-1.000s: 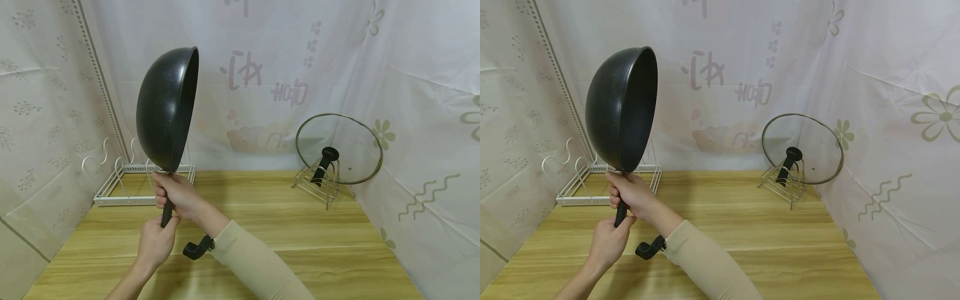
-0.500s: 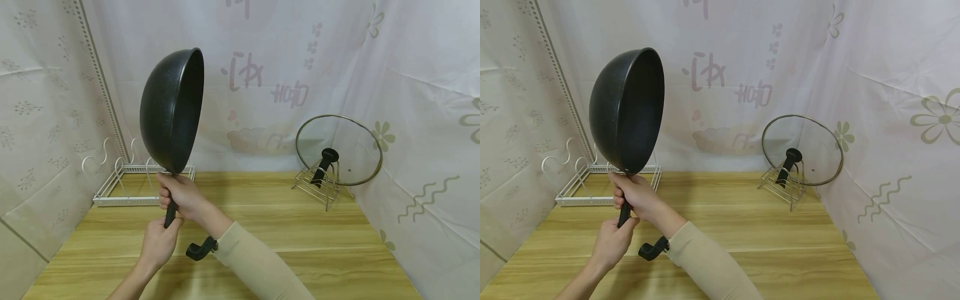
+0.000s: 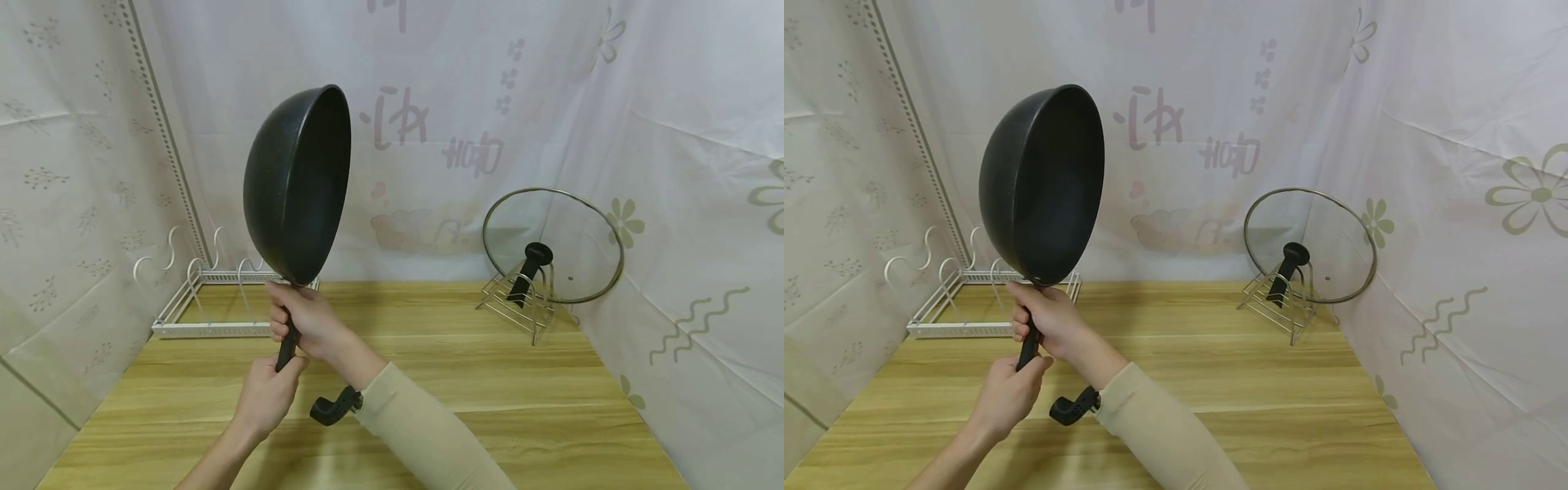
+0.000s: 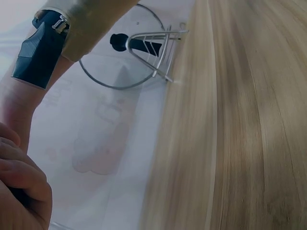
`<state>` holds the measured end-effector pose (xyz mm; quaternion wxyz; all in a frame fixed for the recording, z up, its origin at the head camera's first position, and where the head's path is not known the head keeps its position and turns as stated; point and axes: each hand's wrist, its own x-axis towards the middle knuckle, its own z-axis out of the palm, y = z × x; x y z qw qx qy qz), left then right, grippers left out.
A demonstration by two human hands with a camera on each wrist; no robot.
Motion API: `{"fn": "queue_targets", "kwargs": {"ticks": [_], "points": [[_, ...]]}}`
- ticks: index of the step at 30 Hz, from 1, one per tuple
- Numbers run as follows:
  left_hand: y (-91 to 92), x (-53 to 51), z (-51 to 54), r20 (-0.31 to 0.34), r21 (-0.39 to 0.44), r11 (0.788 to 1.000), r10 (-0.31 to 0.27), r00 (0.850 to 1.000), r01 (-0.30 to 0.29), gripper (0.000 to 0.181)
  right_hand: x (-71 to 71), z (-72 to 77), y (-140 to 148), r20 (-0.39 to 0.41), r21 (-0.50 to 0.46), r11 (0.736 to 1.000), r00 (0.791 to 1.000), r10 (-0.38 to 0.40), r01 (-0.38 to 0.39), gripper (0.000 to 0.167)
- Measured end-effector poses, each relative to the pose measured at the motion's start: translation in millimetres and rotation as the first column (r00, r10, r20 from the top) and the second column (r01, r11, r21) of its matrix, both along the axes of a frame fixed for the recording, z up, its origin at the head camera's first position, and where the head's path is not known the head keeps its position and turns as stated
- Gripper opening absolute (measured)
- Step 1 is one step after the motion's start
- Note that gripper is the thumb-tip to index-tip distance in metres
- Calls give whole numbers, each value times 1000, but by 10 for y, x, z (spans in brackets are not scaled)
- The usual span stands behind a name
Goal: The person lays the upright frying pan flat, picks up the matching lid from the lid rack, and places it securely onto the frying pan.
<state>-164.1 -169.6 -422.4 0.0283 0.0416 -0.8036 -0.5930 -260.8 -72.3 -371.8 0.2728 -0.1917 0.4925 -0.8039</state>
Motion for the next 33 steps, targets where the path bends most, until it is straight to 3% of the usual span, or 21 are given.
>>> {"fn": "queue_targets", "kwargs": {"ticks": [13, 20, 33], "points": [[45, -14, -1, 17, 86, 994, -62, 998, 61, 48, -64, -26, 85, 20, -16, 998, 998, 65, -65, 49], [51, -18, 15, 54, 147, 985, -101, 993, 92, 49, -87, -45, 95, 30, -22, 998, 998, 51, -51, 48], [44, -20, 63, 73, 312, 917, -284, 956, 249, 53, -85, -43, 143, 39, -22, 1000, 999, 20, -19, 49]]}}
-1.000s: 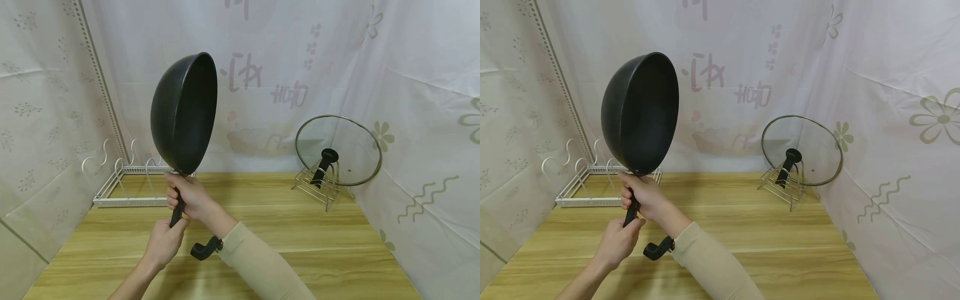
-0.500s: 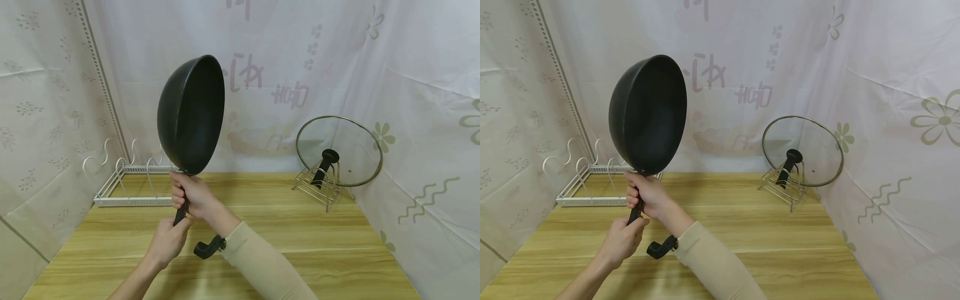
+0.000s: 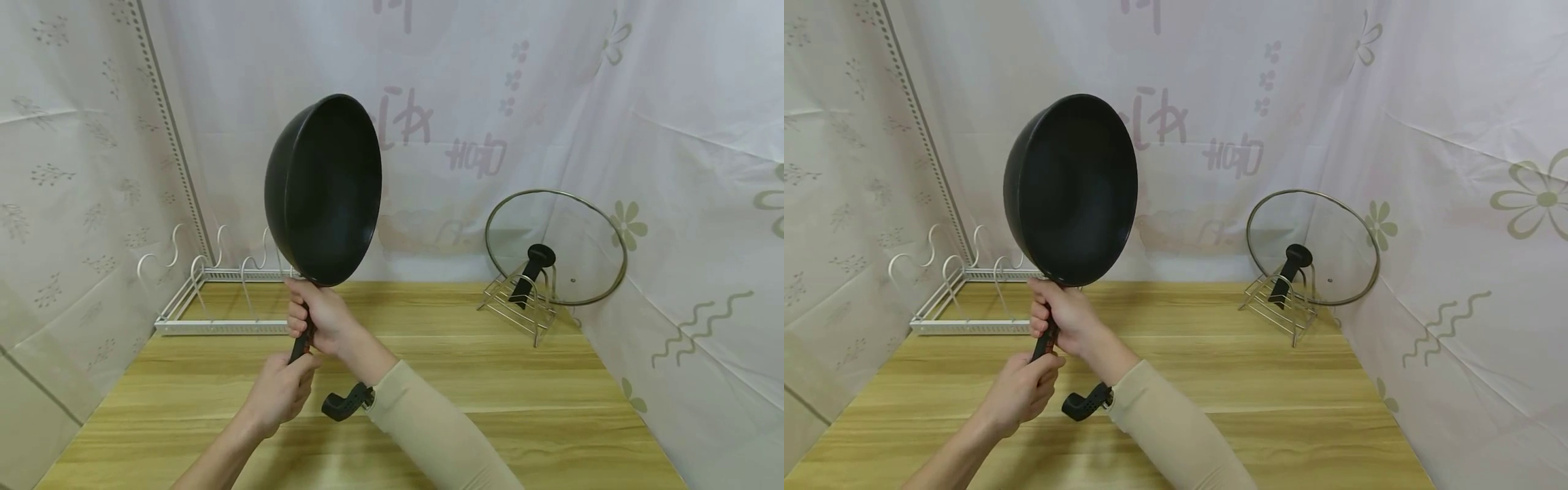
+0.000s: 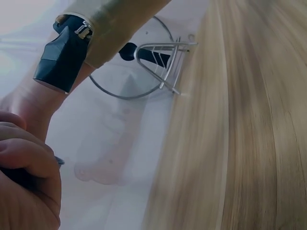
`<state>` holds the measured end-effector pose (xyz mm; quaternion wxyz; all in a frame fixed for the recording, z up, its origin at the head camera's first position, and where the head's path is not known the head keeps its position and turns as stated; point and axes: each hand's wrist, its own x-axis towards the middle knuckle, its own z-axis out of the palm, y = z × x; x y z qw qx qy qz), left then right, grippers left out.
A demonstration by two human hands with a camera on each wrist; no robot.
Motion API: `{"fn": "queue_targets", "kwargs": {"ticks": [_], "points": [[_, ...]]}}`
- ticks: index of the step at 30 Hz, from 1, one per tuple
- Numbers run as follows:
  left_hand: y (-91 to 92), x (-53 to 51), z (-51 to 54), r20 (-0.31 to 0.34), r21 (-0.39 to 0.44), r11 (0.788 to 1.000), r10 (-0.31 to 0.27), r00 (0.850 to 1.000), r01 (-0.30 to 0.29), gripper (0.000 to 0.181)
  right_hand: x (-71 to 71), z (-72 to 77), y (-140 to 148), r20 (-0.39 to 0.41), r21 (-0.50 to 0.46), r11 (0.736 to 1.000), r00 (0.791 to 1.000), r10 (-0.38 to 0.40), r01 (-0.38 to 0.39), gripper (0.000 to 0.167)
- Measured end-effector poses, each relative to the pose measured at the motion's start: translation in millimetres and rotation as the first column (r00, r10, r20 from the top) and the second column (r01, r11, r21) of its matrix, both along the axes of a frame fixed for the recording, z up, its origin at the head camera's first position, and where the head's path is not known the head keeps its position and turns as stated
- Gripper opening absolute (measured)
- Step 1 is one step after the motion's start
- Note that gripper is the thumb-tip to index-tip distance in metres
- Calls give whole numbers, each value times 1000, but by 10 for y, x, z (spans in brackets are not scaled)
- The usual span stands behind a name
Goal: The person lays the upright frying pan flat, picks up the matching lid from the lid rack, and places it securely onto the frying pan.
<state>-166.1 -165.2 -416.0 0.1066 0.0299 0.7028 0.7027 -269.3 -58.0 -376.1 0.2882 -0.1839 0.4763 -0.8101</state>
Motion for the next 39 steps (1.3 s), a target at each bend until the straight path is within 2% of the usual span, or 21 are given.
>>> {"fn": "queue_targets", "kwargs": {"ticks": [8, 11, 15, 19, 23, 29, 33, 35, 39], "points": [[-30, -17, 25, -14, 59, 988, -141, 990, 141, 53, -8, -8, 42, 28, -38, 999, 1000, 7, -6, 48], [-44, -20, 33, -32, 110, 973, -202, 979, 204, 55, -12, -5, 58, 25, -56, 998, 1000, 15, -13, 47], [-56, -29, 43, -44, 183, 941, -282, 958, 285, 54, -15, -2, 73, 66, -90, 995, 997, 41, -35, 45], [-63, -52, 61, -37, 247, 903, -354, 935, 351, 53, -6, 14, 99, 131, -137, 989, 989, 66, -48, 45], [-70, -82, 82, -48, 297, 854, -434, 900, 427, 52, -7, 27, 139, 168, -193, 978, 980, 109, -75, 48], [-58, -122, 83, -81, 395, 756, -537, 840, 522, 51, -9, 22, 193, 192, -261, 959, 968, 163, -110, 51], [-41, -143, 83, -83, 455, 697, -587, 805, 554, 48, -9, 14, 224, 208, -297, 947, 961, 185, -118, 52], [-32, -148, 87, -83, 474, 677, -603, 794, 564, 48, -11, 13, 242, 209, -312, 942, 958, 197, -126, 51], [-23, -155, 96, -63, 497, 658, -622, 780, 565, 47, -21, 15, 275, 194, -335, 930, 955, 226, -152, 52]]}}
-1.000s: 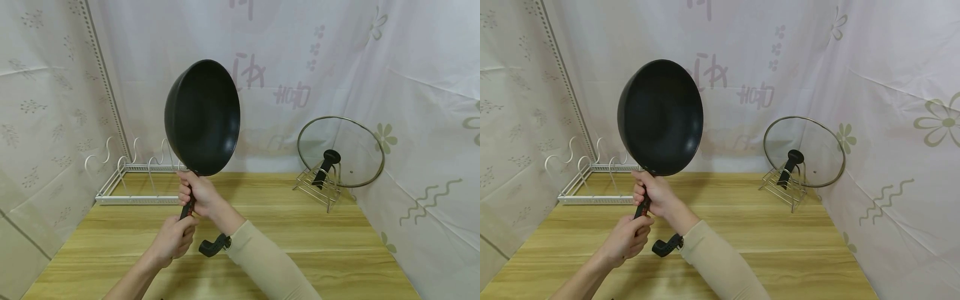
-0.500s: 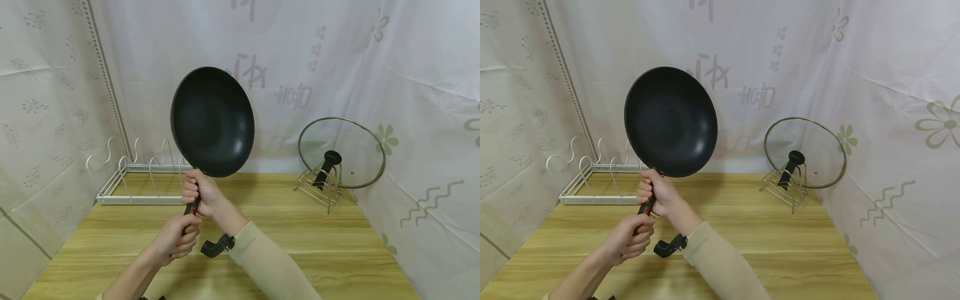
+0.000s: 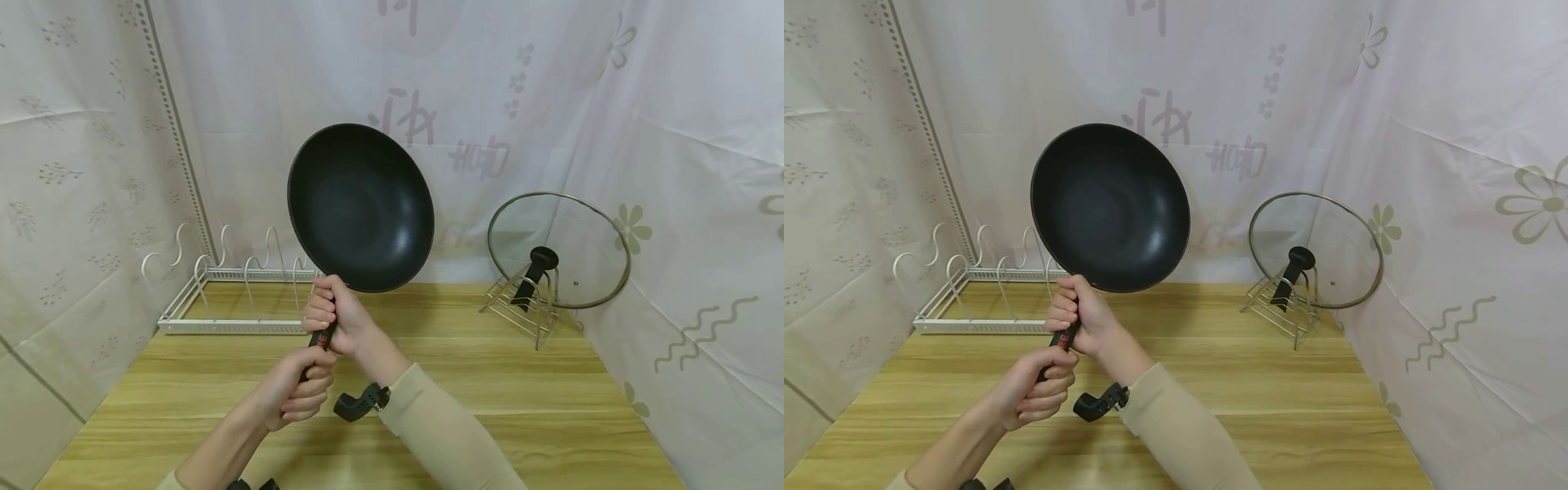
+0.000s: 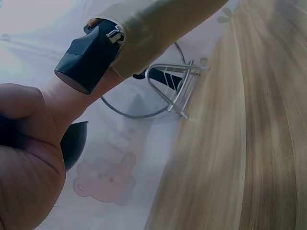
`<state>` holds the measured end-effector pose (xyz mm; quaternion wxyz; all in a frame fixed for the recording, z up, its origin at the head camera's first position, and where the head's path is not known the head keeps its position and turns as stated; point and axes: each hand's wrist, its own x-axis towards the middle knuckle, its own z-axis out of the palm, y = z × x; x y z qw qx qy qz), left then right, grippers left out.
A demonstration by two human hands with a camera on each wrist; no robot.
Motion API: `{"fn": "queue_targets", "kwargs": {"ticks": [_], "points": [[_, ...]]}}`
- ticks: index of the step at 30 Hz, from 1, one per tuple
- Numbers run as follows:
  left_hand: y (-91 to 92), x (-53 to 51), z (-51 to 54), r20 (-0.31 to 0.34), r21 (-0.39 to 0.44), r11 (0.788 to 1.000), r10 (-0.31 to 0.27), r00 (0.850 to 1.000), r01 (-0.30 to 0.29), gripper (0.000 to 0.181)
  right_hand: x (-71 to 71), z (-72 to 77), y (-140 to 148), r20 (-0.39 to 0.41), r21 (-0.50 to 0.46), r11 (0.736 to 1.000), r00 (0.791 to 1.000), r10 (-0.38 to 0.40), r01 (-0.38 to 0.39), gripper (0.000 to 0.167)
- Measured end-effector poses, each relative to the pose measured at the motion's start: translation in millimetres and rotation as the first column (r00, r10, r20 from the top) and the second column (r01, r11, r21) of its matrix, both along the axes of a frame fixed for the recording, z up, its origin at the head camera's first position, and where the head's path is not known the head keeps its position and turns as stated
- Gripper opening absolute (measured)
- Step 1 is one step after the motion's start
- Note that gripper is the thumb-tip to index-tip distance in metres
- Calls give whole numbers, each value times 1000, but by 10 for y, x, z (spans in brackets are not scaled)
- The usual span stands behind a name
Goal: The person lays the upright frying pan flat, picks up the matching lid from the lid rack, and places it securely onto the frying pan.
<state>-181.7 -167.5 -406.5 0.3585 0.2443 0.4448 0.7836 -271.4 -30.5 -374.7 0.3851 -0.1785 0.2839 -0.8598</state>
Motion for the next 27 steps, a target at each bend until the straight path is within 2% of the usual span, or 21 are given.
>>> {"fn": "queue_targets", "kwargs": {"ticks": [4, 9, 15, 23, 27], "points": [[7, -4, 6, 44, 16, 999, -32, 999, 31, 45, -4, 9, 30, -7, -17, 999, 1000, 28, -28, 56], [20, -15, 25, 97, 80, 992, -100, 990, 93, 43, 0, 20, 59, 11, -31, 999, 999, 33, -32, 60], [35, -33, 42, 137, 153, 974, -189, 972, 167, 38, 4, 18, 85, 31, -80, 996, 999, 31, -28, 60], [56, -57, 36, 165, 226, 947, -268, 949, 228, 35, -14, -7, 122, 60, -132, 990, 997, 58, -49, 62], [74, -61, 37, 183, 266, 928, -315, 931, 262, 35, -18, -15, 130, 57, -171, 982, 995, 85, -74, 61]]}}
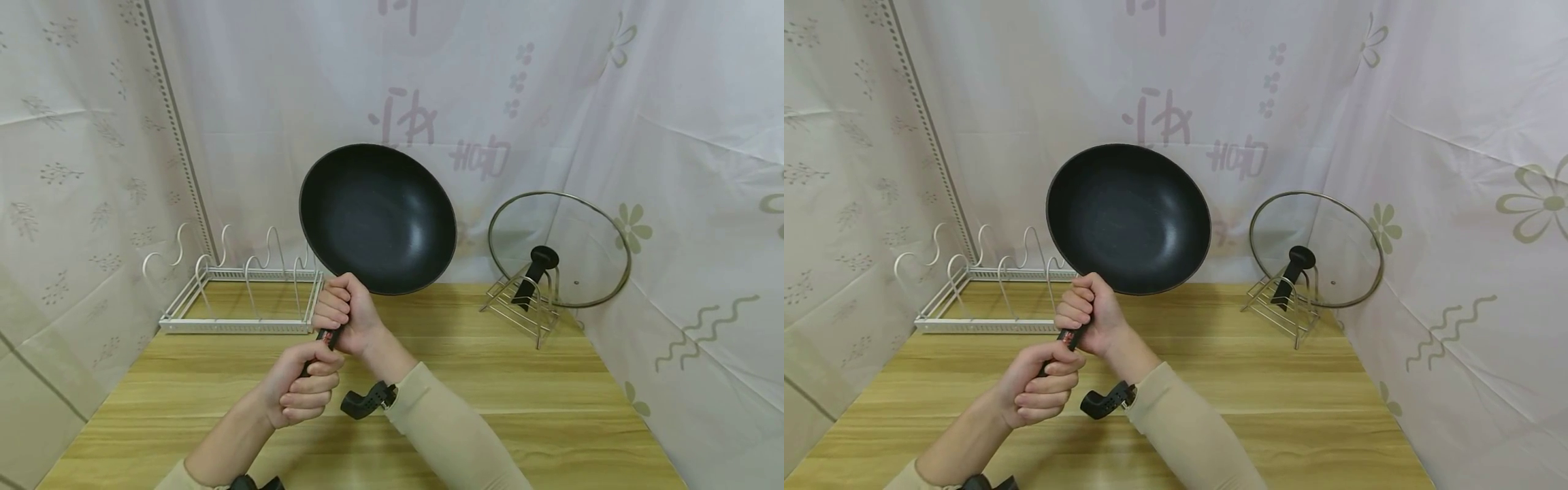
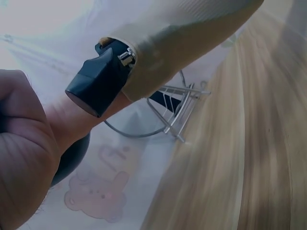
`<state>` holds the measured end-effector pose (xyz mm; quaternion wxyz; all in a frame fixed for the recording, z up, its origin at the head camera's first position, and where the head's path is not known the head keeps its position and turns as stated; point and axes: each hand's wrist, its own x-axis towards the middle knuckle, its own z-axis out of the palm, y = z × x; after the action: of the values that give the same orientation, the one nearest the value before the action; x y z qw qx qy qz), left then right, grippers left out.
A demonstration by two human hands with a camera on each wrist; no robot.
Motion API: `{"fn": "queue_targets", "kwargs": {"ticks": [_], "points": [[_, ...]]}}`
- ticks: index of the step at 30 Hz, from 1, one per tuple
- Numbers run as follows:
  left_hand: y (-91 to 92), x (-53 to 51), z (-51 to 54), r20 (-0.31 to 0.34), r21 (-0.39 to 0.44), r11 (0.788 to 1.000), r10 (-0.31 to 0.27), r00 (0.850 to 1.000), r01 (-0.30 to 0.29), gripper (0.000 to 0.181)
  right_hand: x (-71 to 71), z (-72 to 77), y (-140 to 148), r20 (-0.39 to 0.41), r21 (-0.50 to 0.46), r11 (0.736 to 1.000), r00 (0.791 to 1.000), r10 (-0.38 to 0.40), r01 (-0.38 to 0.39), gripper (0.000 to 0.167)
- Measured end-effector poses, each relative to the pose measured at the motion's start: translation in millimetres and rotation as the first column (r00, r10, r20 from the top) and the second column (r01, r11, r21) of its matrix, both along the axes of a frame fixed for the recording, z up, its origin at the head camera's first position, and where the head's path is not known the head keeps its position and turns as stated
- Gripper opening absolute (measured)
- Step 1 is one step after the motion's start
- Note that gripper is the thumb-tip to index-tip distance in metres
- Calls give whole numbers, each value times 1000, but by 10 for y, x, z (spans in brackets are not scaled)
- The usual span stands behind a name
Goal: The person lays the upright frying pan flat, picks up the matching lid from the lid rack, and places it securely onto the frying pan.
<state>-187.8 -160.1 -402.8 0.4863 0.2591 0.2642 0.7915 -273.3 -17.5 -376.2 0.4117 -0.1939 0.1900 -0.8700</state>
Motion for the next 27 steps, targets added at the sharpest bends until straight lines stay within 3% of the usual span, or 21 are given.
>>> {"fn": "queue_targets", "kwargs": {"ticks": [9, 19, 27], "points": [[51, -35, -7, 79, 154, 979, -149, 986, 136, 36, -14, -42, 28, 15, -137, 990, 999, 45, -42, 45], [111, -80, -4, 124, 232, 946, -260, 958, 227, 38, -22, -72, 69, 53, -197, 980, 997, 51, -39, 45], [146, -79, 12, 138, 263, 934, -284, 949, 241, 37, -17, -66, 94, 84, -192, 981, 996, 40, -24, 44]]}}
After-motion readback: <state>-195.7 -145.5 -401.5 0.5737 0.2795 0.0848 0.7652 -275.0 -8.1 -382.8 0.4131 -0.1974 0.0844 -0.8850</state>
